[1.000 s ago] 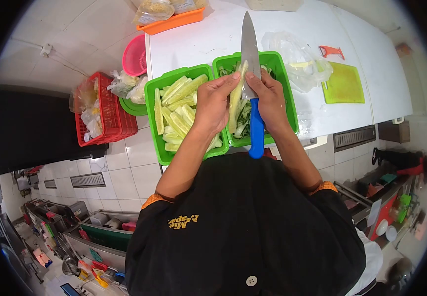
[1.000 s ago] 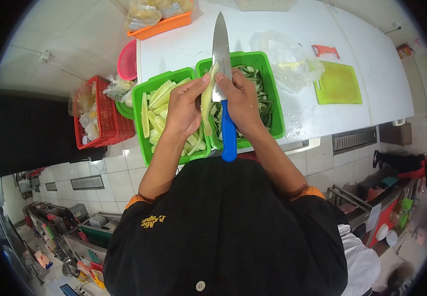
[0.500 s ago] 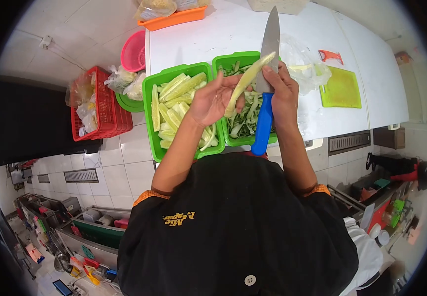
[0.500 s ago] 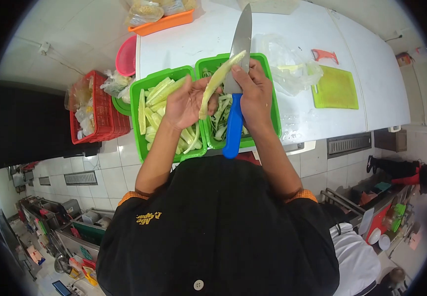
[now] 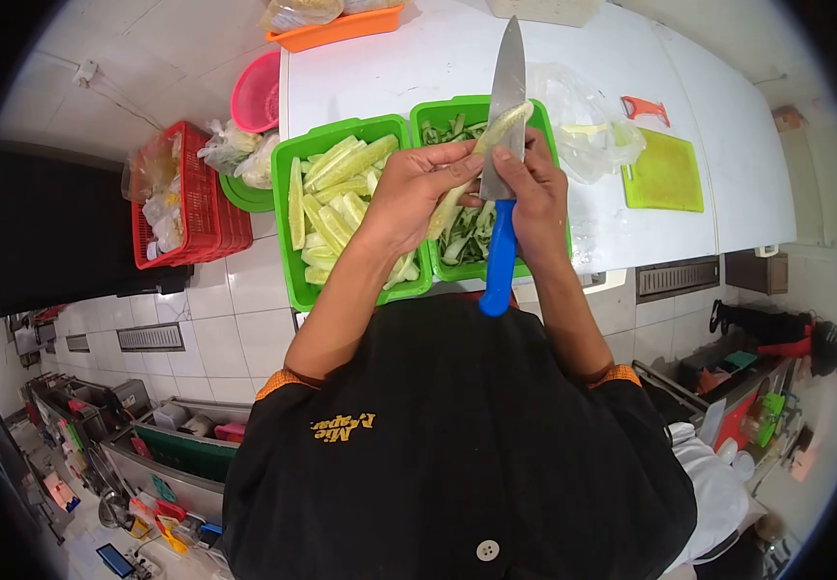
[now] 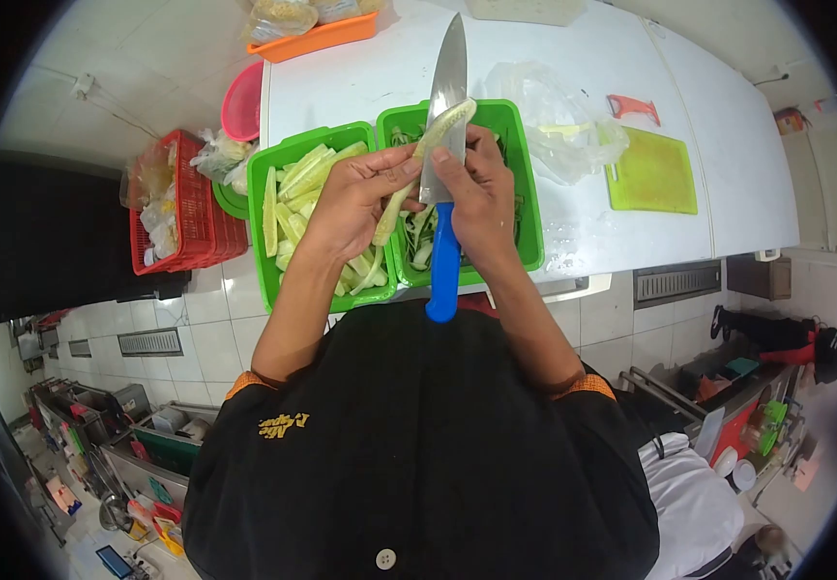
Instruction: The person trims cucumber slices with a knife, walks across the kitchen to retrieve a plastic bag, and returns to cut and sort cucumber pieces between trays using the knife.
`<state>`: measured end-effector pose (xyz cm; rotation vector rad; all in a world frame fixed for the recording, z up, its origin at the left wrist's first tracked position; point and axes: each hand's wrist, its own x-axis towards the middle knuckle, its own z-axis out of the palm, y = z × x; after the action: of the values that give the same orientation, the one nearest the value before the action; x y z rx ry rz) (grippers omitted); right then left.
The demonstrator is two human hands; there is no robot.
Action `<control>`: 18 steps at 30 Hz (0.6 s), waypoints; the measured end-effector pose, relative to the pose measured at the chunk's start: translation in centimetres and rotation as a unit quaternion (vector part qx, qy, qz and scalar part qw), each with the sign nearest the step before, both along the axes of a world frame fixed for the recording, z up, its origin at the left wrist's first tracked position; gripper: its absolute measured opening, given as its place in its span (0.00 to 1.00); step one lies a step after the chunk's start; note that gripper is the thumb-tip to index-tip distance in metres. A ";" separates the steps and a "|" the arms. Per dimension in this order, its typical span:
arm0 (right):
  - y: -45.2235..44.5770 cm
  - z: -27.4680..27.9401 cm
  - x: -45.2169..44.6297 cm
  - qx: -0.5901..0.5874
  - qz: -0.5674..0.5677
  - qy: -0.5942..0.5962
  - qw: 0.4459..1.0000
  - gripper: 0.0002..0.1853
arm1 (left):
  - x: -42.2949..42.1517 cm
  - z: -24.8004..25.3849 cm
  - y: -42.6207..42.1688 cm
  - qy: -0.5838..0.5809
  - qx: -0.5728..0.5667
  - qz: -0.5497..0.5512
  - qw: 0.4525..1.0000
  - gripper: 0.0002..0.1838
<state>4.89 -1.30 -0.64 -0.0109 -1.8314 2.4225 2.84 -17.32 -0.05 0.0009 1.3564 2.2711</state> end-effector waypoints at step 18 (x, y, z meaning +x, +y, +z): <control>1.3 1.6 -0.6 0.104 -0.124 0.059 0.985 0.15 | 0.5 -2.4 1.6 -0.030 0.388 -0.077 0.918 0.34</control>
<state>4.27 -0.03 0.96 -0.0716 -1.8951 2.0152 3.39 -15.76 -2.46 0.2878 0.3349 2.4849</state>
